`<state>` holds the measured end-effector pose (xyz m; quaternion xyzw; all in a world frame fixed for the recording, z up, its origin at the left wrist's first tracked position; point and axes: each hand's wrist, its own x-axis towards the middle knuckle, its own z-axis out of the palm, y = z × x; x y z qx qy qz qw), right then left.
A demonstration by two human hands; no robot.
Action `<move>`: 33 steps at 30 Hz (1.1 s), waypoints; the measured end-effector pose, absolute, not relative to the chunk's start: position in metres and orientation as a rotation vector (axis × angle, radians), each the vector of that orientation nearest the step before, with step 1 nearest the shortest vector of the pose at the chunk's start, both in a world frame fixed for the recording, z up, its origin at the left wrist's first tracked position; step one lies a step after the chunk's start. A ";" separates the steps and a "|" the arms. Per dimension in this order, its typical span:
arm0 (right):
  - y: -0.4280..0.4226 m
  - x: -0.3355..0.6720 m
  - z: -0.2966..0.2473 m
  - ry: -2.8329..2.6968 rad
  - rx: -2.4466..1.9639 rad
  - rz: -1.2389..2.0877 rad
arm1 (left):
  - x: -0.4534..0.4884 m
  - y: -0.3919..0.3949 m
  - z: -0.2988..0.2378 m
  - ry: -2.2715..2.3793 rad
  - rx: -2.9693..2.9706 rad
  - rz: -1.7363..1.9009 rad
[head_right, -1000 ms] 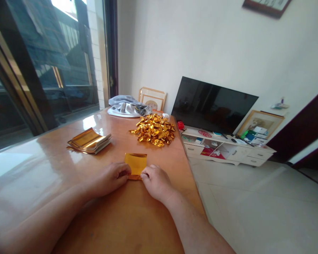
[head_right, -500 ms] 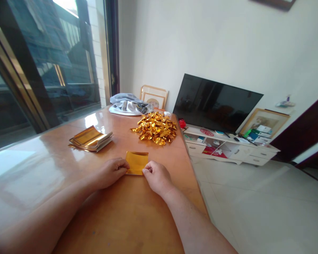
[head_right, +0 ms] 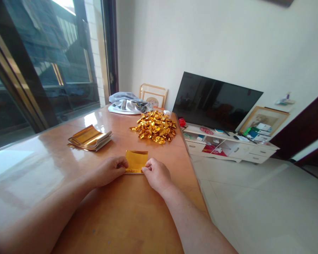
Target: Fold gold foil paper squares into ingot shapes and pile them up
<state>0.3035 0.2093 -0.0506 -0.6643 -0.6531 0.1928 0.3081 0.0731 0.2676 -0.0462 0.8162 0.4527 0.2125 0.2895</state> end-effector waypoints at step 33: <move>0.199 0.299 -0.038 -1.830 -1.809 0.357 | 0.075 0.255 -0.030 1.122 2.487 0.531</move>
